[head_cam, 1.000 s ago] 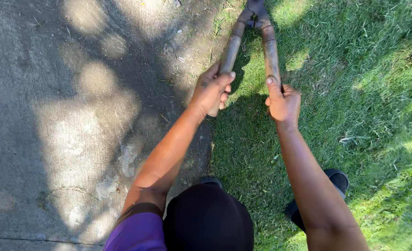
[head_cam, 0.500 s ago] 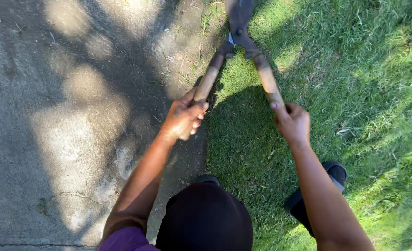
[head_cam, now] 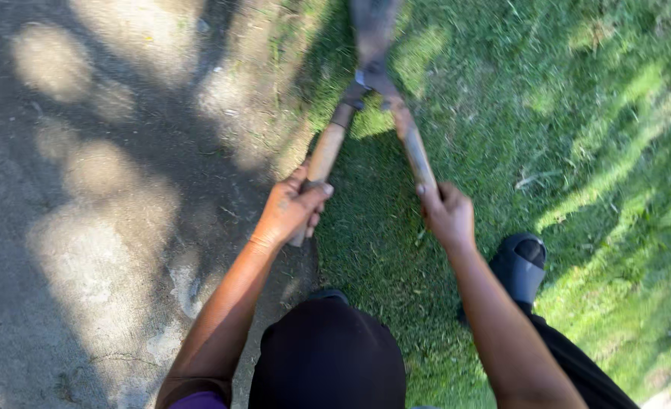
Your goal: The person uses manual grass shears to trim grass along the edge of a concrete path. They repeatedly squeeze the shears to cut the grass and move forward along the path, maintaining a consistent trimming motion.
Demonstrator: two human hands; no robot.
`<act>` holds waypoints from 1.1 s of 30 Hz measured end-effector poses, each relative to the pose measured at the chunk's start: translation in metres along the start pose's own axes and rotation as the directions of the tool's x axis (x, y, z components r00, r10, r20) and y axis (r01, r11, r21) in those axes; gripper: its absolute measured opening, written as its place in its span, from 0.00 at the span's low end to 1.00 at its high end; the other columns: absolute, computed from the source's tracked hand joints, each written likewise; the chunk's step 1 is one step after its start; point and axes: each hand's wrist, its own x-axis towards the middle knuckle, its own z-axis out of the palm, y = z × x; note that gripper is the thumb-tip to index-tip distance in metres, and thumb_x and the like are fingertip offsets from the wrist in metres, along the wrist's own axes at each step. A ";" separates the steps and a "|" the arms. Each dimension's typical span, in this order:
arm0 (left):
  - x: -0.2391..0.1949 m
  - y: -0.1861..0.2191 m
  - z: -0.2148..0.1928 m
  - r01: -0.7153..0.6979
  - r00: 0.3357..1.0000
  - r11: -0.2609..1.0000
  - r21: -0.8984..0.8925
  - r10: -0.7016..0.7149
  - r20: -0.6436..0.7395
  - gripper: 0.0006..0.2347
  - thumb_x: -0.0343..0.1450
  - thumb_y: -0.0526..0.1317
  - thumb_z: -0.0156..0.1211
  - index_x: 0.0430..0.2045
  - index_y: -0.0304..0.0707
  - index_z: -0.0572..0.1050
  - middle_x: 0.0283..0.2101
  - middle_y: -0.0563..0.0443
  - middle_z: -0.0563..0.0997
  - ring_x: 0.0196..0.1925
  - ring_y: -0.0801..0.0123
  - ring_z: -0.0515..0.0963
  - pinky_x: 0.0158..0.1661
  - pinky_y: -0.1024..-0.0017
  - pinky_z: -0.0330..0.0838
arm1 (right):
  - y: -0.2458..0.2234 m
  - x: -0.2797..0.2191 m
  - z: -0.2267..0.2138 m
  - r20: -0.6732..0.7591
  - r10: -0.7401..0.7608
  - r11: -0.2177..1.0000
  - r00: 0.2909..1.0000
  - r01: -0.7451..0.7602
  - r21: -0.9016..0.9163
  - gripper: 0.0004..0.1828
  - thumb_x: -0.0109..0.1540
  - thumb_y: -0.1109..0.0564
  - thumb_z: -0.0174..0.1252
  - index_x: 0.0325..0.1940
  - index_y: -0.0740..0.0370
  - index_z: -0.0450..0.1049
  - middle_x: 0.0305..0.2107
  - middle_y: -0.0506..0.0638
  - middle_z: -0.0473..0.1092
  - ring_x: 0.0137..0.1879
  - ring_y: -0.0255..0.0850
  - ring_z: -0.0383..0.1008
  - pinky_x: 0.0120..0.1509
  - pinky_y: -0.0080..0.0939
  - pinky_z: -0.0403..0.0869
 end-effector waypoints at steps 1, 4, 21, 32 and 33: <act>0.001 0.006 0.003 -0.005 0.999 1.000 -0.009 0.005 -0.045 0.29 0.71 0.38 0.61 0.70 0.50 0.60 0.21 0.56 0.70 0.15 0.78 0.68 0.12 0.77 0.66 | -0.001 0.015 -0.008 0.031 -0.025 0.999 0.999 0.026 -0.039 0.23 0.64 0.39 0.60 0.40 0.64 0.80 0.18 0.50 0.73 0.22 0.34 0.72 0.27 0.40 0.71; 0.025 0.018 0.035 0.074 0.992 0.995 0.059 -0.068 -0.106 0.28 0.72 0.39 0.58 0.70 0.55 0.59 0.24 0.57 0.72 0.15 0.78 0.69 0.12 0.78 0.67 | 0.004 0.039 -0.006 -0.053 -0.053 0.997 0.997 0.055 0.045 0.25 0.65 0.37 0.59 0.44 0.64 0.76 0.19 0.47 0.73 0.21 0.33 0.71 0.24 0.36 0.71; 0.013 0.033 0.022 0.080 0.982 0.955 0.287 -0.125 0.139 0.34 0.69 0.40 0.63 0.73 0.55 0.55 0.20 0.58 0.70 0.14 0.79 0.68 0.12 0.77 0.66 | 0.069 -0.012 -0.016 -0.062 0.108 0.984 0.992 -0.097 0.150 0.24 0.62 0.39 0.64 0.42 0.64 0.77 0.19 0.47 0.71 0.21 0.32 0.67 0.23 0.36 0.67; 0.025 0.024 0.018 -0.014 0.999 0.974 0.225 0.005 0.040 0.30 0.69 0.40 0.65 0.69 0.48 0.62 0.22 0.57 0.71 0.15 0.79 0.70 0.14 0.75 0.68 | 0.037 0.004 -0.016 -0.013 0.029 0.926 1.000 -0.022 0.378 0.19 0.61 0.46 0.67 0.42 0.64 0.74 0.18 0.44 0.68 0.19 0.29 0.64 0.19 0.31 0.64; 0.029 0.033 0.014 0.006 0.999 0.976 0.216 -0.015 0.042 0.29 0.69 0.40 0.64 0.68 0.47 0.64 0.21 0.56 0.71 0.15 0.79 0.69 0.14 0.75 0.66 | 0.032 0.016 -0.027 -0.009 -0.005 0.946 1.000 0.008 0.324 0.19 0.61 0.46 0.68 0.43 0.63 0.74 0.19 0.44 0.69 0.19 0.29 0.65 0.20 0.30 0.64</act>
